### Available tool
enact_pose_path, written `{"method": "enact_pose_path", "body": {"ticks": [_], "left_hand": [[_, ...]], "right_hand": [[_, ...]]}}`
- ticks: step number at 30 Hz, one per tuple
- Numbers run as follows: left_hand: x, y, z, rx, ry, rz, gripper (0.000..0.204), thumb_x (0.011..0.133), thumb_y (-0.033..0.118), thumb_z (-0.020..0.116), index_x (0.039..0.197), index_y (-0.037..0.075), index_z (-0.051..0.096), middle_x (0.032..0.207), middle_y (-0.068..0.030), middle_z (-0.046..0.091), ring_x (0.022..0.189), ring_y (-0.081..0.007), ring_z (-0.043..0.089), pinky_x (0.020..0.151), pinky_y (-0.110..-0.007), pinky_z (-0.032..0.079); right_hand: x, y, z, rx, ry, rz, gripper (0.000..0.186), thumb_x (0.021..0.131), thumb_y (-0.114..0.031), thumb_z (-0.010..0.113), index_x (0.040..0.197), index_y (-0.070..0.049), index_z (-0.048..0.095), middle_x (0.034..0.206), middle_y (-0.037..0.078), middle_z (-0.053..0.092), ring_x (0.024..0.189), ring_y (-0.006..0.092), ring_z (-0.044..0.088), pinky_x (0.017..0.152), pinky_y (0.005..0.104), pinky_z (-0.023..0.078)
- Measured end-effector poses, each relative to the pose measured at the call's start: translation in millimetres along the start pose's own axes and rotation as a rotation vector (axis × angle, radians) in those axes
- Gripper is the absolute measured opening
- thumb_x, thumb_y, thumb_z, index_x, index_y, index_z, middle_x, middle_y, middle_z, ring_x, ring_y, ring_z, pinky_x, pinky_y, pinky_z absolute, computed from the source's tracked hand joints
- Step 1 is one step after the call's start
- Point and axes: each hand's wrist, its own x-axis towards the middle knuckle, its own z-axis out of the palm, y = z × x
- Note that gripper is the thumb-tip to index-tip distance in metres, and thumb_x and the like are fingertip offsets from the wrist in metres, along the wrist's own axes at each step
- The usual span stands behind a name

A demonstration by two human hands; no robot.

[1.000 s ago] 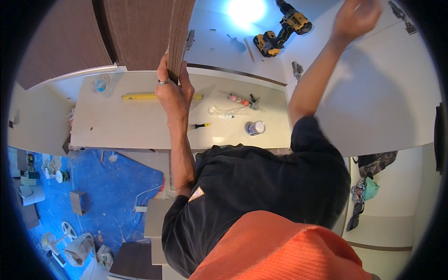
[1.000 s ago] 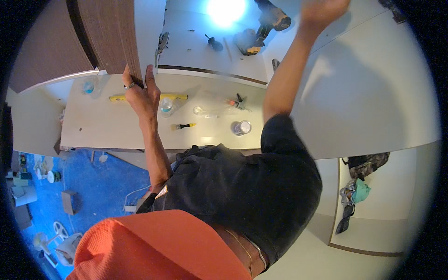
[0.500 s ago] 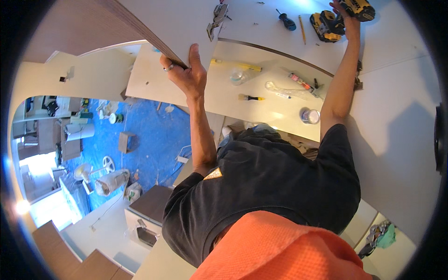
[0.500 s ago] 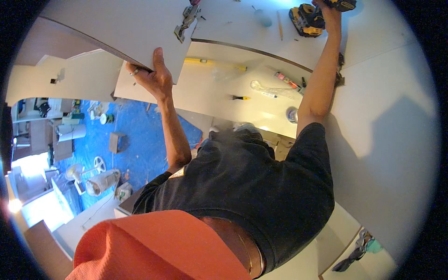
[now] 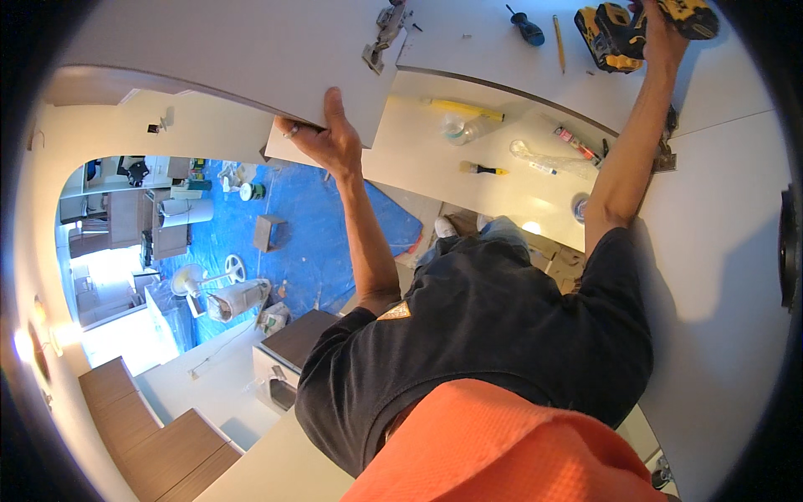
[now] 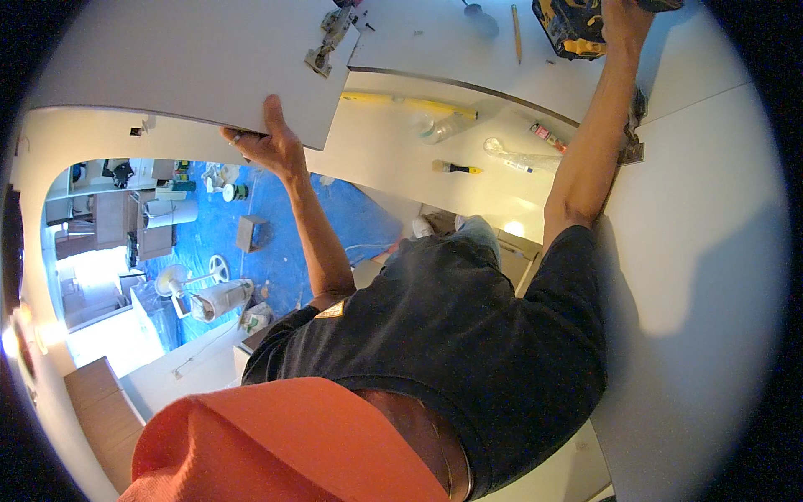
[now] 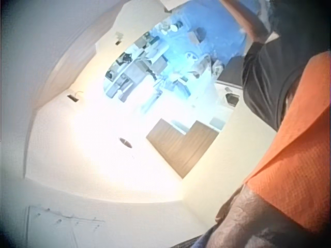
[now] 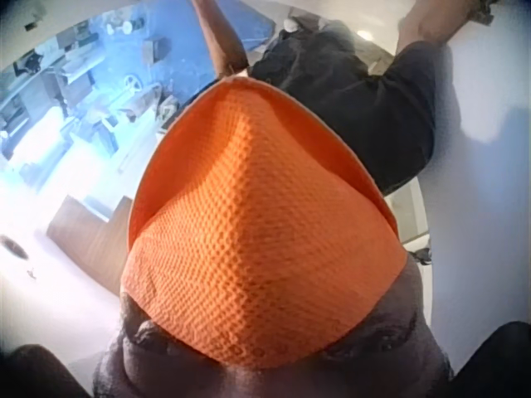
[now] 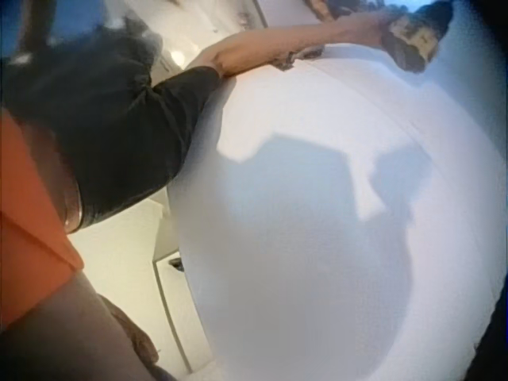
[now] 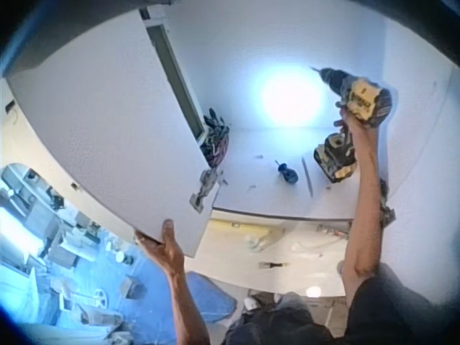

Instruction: The person installs hinges on a cabinet door using a cordless drill and a screwdriver. They position the door, drill screws into the hinges, and make adjustments to ensure proper alignment.

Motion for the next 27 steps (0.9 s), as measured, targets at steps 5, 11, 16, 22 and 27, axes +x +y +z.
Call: {"method": "enact_pose_path", "body": {"ticks": [5, 11, 16, 22, 27], "left_hand": [[0.2, -1.9, 5.0, -0.037, 0.014, 0.039, 0.046, 0.088, 0.008, 0.071, 0.122, -0.001, 0.040, 0.108, -0.0113, 0.055, 0.097, -0.0176, 0.056, 0.088, -0.032, 0.050], [-1.6, 4.2, 6.7, 0.006, -0.004, 0.034, 0.051, 0.089, 0.008, 0.067, 0.130, 0.000, 0.037, 0.116, -0.0156, 0.054, 0.104, -0.0225, 0.059, 0.091, -0.035, 0.055], [-0.3, 5.3, 5.6, 0.107, -0.013, 0.057, 0.047, 0.090, 0.008, 0.066, 0.128, 0.000, 0.039, 0.111, -0.0125, 0.056, 0.094, -0.0181, 0.060, 0.081, -0.030, 0.055], [-1.5, -6.5, 0.3, 0.135, 0.000, 0.049, 0.065, 0.085, 0.022, 0.075, 0.134, 0.011, 0.035, 0.119, -0.0123, 0.056, 0.104, -0.0230, 0.064, 0.082, -0.043, 0.064], [0.1, -7.2, -1.2, 0.189, 0.055, 0.051, 0.074, 0.079, 0.027, 0.081, 0.136, 0.012, 0.035, 0.117, -0.0093, 0.056, 0.102, -0.0209, 0.064, 0.091, -0.041, 0.061]], "right_hand": [[-49.6, -56.8, -9.5, 0.030, 0.059, -0.038, 0.032, 0.087, -0.015, 0.075, 0.112, 0.003, 0.066, 0.110, 0.012, 0.069, 0.087, 0.0178, 0.068, 0.075, 0.0293, 0.052], [-129.1, -85.0, -22.8, 0.180, -0.115, 0.145, 0.036, 0.090, -0.011, 0.062, 0.124, 0.003, 0.059, 0.125, 0.021, 0.065, 0.074, 0.0176, 0.065, 0.069, 0.0268, 0.051], [-174.4, -68.9, -17.6, 0.325, -0.368, 0.342, 0.041, 0.089, -0.012, 0.060, 0.127, 0.002, 0.059, 0.123, 0.021, 0.066, 0.071, 0.0147, 0.064, 0.062, 0.0237, 0.047], [-197.4, -26.1, 7.8, 0.372, -0.473, 0.497, 0.027, 0.093, -0.006, 0.059, 0.118, 0.000, 0.066, 0.122, 0.015, 0.069, 0.073, 0.0121, 0.064, 0.066, 0.0243, 0.050], [-203.5, 2.0, 32.0, 0.430, -0.475, 0.636, 0.026, 0.093, -0.006, 0.060, 0.117, 0.000, 0.065, 0.119, 0.014, 0.070, 0.072, 0.0114, 0.063, 0.066, 0.0251, 0.052]]}}
